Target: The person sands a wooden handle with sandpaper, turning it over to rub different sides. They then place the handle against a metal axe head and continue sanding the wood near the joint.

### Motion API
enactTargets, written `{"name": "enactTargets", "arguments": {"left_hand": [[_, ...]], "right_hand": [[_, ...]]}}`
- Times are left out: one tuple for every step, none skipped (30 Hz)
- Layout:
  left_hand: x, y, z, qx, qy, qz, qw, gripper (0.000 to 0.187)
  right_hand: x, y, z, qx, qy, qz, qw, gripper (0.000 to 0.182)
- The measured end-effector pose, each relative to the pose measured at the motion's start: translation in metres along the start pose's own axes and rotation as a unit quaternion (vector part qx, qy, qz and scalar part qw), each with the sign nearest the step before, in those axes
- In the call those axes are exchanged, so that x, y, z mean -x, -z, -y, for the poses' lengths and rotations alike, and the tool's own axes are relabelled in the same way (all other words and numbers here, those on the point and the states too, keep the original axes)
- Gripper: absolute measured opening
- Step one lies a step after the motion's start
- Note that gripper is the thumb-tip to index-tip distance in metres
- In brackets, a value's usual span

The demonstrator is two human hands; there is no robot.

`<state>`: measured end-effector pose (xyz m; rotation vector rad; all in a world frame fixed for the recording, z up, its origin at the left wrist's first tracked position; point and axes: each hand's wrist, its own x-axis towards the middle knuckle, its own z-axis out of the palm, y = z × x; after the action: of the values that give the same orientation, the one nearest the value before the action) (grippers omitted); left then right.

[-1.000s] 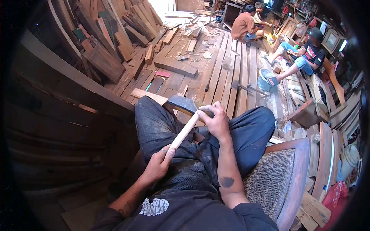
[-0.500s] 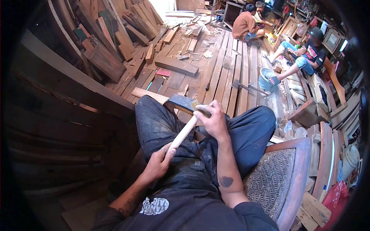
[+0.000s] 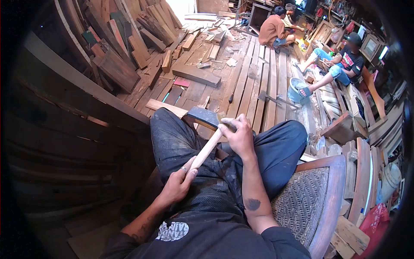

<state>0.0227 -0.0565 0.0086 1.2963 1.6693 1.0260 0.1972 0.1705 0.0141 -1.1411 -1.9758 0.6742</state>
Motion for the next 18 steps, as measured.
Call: {"name": "enactTargets", "arguments": {"left_hand": [[-0.001, -0.001, 0.003, 0.005, -0.019, -0.007, 1.0, 0.056], [-0.003, -0.003, 0.009, 0.009, -0.038, -0.014, 0.999, 0.057], [-0.004, -0.003, 0.01, 0.013, -0.056, -0.02, 0.998, 0.057], [-0.003, -0.001, 0.009, 0.003, -0.038, -0.011, 0.999, 0.058], [-0.001, 0.0, 0.006, -0.005, -0.02, -0.002, 1.0, 0.058], [0.0, 0.001, 0.003, -0.013, -0.003, 0.008, 1.0, 0.058], [0.0, 0.0, 0.0, -0.017, -0.008, 0.012, 1.0, 0.059], [0.001, 0.0, -0.002, -0.021, -0.013, 0.015, 1.0, 0.059], [0.001, -0.001, -0.003, -0.026, -0.019, 0.018, 0.999, 0.06], [0.0, -0.001, -0.001, -0.028, -0.017, 0.016, 0.999, 0.06], [0.0, -0.001, 0.002, -0.03, -0.015, 0.013, 0.999, 0.06], [0.0, 0.0, 0.003, -0.033, -0.013, 0.01, 0.999, 0.06], [0.0, 0.0, 0.002, -0.035, -0.013, 0.011, 0.999, 0.06], [0.0, 0.001, 0.001, -0.038, -0.012, 0.013, 0.999, 0.06], [0.001, 0.001, -0.001, -0.039, -0.012, 0.015, 0.999, 0.06], [0.002, 0.001, -0.003, -0.039, -0.007, 0.019, 0.999, 0.06], [0.003, 0.001, -0.006, -0.037, -0.003, 0.024, 0.999, 0.06], [0.003, 0.0, -0.007, -0.036, -0.001, 0.028, 0.999, 0.06]], "right_hand": [[0.002, 0.0, 0.003, 0.0, 0.011, 0.007, 1.0, 0.033], [0.003, 0.0, 0.005, -0.002, 0.022, 0.015, 1.0, 0.033], [0.004, -0.001, 0.007, -0.005, 0.032, 0.023, 0.999, 0.033], [0.003, -0.002, 0.005, -0.021, 0.019, 0.023, 0.999, 0.033], [0.001, -0.004, 0.001, -0.018, 0.013, 0.009, 1.0, 0.033], [-0.002, -0.006, -0.002, -0.013, 0.007, -0.006, 1.0, 0.033], [-0.004, -0.006, -0.005, -0.008, 0.001, -0.022, 1.0, 0.033], [-0.002, -0.007, -0.007, -0.012, -0.006, -0.027, 1.0, 0.034], [-0.002, -0.007, -0.005, -0.012, -0.002, -0.024, 1.0, 0.034], [0.0, -0.008, -0.004, -0.013, 0.001, -0.02, 1.0, 0.035], [0.002, -0.009, -0.003, -0.014, 0.003, -0.016, 1.0, 0.035], [0.004, -0.009, 0.0, -0.015, 0.015, -0.014, 1.0, 0.035], [0.003, -0.009, 0.001, -0.018, 0.01, -0.017, 1.0, 0.035], [0.003, -0.009, 0.001, -0.021, 0.003, -0.02, 1.0, 0.034], [0.001, -0.009, 0.0, -0.023, -0.003, -0.022, 0.999, 0.034], [0.0, -0.009, -0.002, -0.003, -0.011, -0.036, 0.999, 0.034], [0.001, -0.01, -0.005, -0.001, -0.009, -0.04, 0.999, 0.034], [0.001, -0.01, -0.005, 0.0, -0.005, -0.045, 0.999, 0.034]]}}
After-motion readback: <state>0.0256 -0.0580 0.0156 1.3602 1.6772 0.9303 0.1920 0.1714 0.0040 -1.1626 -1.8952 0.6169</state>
